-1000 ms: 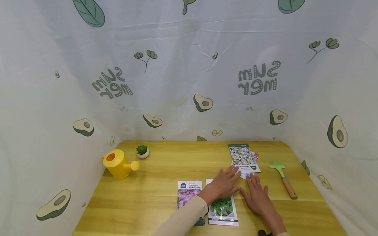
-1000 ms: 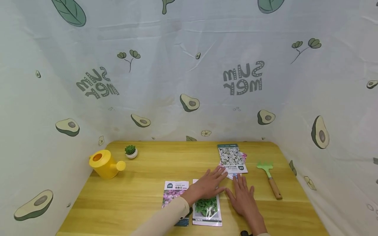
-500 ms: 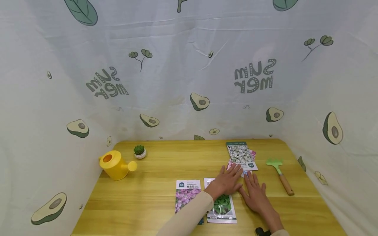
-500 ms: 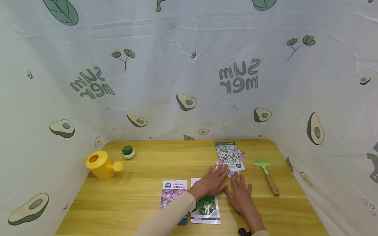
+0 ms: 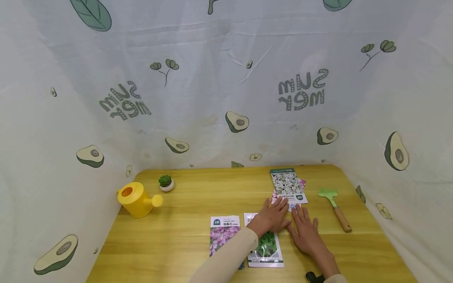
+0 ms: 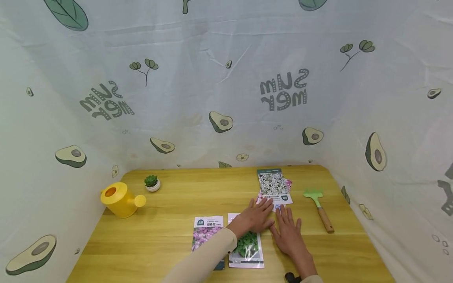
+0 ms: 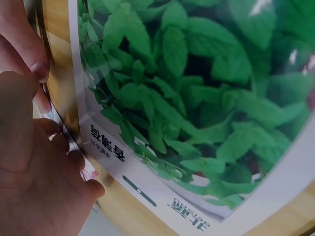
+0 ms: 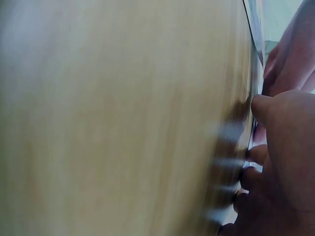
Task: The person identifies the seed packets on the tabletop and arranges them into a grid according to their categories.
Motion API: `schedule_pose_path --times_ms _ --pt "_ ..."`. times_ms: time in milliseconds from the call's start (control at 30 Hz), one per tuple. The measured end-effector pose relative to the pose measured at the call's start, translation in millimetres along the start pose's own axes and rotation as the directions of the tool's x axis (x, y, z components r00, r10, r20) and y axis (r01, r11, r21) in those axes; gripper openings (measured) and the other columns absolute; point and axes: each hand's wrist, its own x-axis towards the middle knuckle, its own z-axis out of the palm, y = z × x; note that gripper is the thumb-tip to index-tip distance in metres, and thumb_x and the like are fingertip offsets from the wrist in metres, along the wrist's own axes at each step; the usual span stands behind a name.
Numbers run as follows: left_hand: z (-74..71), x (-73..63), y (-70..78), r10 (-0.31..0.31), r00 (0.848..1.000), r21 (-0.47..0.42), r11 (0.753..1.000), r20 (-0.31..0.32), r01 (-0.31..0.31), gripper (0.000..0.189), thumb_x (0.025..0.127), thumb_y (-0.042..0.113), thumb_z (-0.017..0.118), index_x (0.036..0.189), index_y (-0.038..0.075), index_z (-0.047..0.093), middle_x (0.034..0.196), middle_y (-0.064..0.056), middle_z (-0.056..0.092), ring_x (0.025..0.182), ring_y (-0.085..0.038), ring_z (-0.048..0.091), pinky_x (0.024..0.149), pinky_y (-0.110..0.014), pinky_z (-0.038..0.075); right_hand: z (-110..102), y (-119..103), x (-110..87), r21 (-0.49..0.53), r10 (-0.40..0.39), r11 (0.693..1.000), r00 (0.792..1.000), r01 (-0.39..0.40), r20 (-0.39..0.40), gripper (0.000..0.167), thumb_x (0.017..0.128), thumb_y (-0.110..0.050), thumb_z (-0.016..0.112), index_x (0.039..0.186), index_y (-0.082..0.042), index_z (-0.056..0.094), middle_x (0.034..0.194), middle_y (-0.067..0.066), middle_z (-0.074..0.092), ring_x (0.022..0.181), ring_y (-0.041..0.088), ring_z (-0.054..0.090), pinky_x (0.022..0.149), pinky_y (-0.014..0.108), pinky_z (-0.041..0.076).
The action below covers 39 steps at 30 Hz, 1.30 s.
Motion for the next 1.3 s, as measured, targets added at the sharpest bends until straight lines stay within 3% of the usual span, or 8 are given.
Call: schedule_pose_path --times_ms 100,200,333,433,833,1067,1300 --pt "-5.7 -4.7 0.5 0.0 1.0 0.009 1.0 -0.002 0.0 0.067 0.114 0.062 0.025 0.174 0.033 0.018 0.18 0.018 0.008 0.165 -0.003 0.009 0.133 -0.039 0.023 0 1 -1.1 0.002 -0.004 1.0 1.0 0.004 -0.003 0.068 0.111 -0.024 0.06 0.159 0.016 0.034 0.169 0.039 0.024 0.156 0.062 0.016 0.113 0.091 0.007" --pt "-2.8 -2.3 0.3 -0.008 1.0 0.02 1.0 -0.018 0.008 0.068 0.113 0.063 0.025 0.174 0.034 0.018 0.18 0.019 0.008 0.165 -0.002 0.008 0.134 -0.043 0.021 0 1 -1.3 0.008 -0.002 1.0 1.0 0.002 -0.005 0.069 0.111 -0.024 0.06 0.16 0.016 0.033 0.169 0.039 0.023 0.157 0.062 0.015 0.113 0.091 0.006" --pt "12.3 9.3 -2.1 -0.017 1.0 -0.001 1.0 -0.021 0.017 0.068 0.112 0.066 0.025 0.174 0.037 0.017 0.179 0.021 0.005 0.164 0.0 0.005 0.134 -0.047 0.018 0 0 -1.2 0.018 0.004 1.0 1.0 -0.004 -0.002 0.07 0.11 -0.026 0.06 0.16 0.016 0.033 0.169 0.039 0.023 0.157 0.062 0.015 0.113 0.091 0.006" --pt "11.2 7.1 -4.6 -0.019 1.0 -0.023 1.0 -0.008 0.019 0.069 0.112 0.066 0.027 0.174 0.038 0.018 0.179 0.022 0.006 0.164 0.001 0.006 0.134 -0.047 0.019 0 -1 -0.3 0.022 0.008 1.0 1.0 -0.008 -0.002 0.071 0.11 -0.027 0.062 0.16 0.016 0.034 0.169 0.039 0.023 0.157 0.062 0.015 0.113 0.091 0.006" --pt "-10.8 -21.9 -13.5 -0.001 1.0 -0.05 0.999 -0.009 0.001 0.066 0.113 0.062 0.034 0.172 0.034 0.028 0.179 0.019 0.017 0.163 -0.002 0.017 0.133 -0.049 0.022 1 0 -0.3 0.019 0.027 0.999 1.0 -0.027 0.005 0.076 0.111 -0.037 0.058 0.16 0.017 0.033 0.17 0.038 0.02 0.157 0.062 0.014 0.114 0.091 0.005" --pt "-0.9 -17.2 -21.2 -0.008 1.0 -0.099 0.995 0.029 0.011 0.063 0.114 0.058 0.035 0.172 0.037 0.025 0.178 0.023 0.014 0.163 0.001 0.014 0.134 -0.049 0.02 0 0 0.2 0.025 0.031 0.999 0.999 -0.031 0.009 0.076 0.112 -0.036 0.058 0.16 0.016 0.033 0.17 0.038 0.021 0.157 0.061 0.014 0.113 0.091 0.006" --pt "-13.2 -31.4 -26.1 0.014 1.0 -0.098 0.995 0.017 -0.013 0.064 0.113 0.059 0.039 0.172 0.035 0.029 0.178 0.02 0.018 0.163 -0.001 0.018 0.134 -0.05 0.02 0 2 0.3 0.028 0.026 0.999 1.0 -0.026 0.006 0.074 0.111 -0.033 0.06 0.16 0.015 0.033 0.17 0.038 0.022 0.157 0.061 0.015 0.113 0.091 0.006"
